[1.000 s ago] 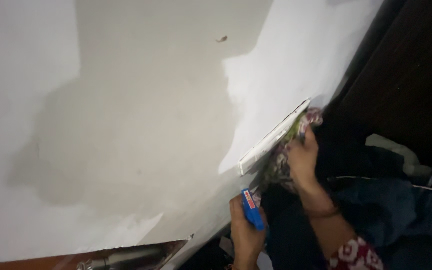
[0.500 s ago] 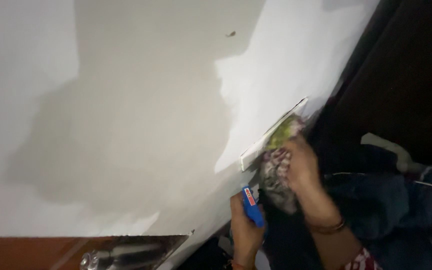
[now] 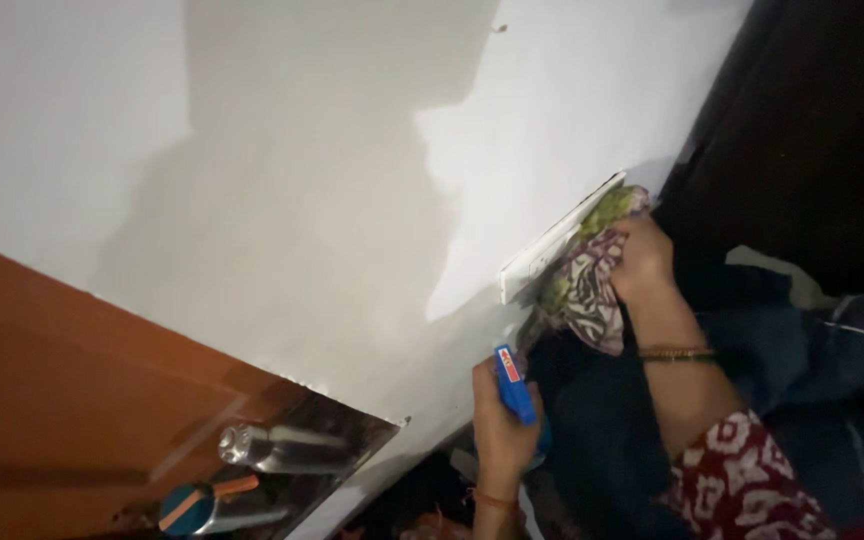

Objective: The person cleans a light switch and the surrounding wall by spraying a liquid from a blue bottle onto the surface and wiping it with a cloth.

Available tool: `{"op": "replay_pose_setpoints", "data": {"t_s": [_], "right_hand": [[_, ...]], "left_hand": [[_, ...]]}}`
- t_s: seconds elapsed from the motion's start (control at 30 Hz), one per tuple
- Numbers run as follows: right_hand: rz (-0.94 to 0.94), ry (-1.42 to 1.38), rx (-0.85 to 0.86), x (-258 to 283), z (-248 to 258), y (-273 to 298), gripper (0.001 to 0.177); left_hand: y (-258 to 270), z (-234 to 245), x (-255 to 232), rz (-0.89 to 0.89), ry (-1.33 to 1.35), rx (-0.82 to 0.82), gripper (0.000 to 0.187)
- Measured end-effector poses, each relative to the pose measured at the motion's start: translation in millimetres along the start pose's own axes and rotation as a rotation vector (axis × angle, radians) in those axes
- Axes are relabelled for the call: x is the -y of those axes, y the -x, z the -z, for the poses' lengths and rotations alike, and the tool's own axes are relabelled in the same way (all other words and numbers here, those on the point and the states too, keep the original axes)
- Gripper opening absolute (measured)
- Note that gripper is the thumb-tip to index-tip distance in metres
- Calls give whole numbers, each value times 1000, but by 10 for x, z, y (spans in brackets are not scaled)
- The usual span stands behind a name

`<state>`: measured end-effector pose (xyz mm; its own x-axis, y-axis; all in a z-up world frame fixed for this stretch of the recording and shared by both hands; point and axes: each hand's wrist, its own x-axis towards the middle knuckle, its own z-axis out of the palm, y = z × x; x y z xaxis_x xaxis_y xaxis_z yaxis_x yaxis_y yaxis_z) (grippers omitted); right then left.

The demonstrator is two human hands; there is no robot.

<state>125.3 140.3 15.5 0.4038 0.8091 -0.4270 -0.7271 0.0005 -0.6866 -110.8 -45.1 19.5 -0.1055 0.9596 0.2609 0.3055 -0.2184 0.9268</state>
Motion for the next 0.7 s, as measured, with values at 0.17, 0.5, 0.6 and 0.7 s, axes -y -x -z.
{"op": "replay_pose_setpoints", "data": {"t_s": [0.17,0.5,0.6,0.7], "right_hand": [[-10,518,-35,-540,-181,621,70],[195,517,66,-438,-291,40,66],[467,941,186,-963,-132,382,58],[509,635,376,-1284,9,1015,61]], "left_hand": [[-28,56,-25,-15,-56,8,49],[-25,110,113,-97,-43,-28,46],[-73,92,118,-55,-81,-14,51],[-137,67,100,-87,-21,-30,54]]}}
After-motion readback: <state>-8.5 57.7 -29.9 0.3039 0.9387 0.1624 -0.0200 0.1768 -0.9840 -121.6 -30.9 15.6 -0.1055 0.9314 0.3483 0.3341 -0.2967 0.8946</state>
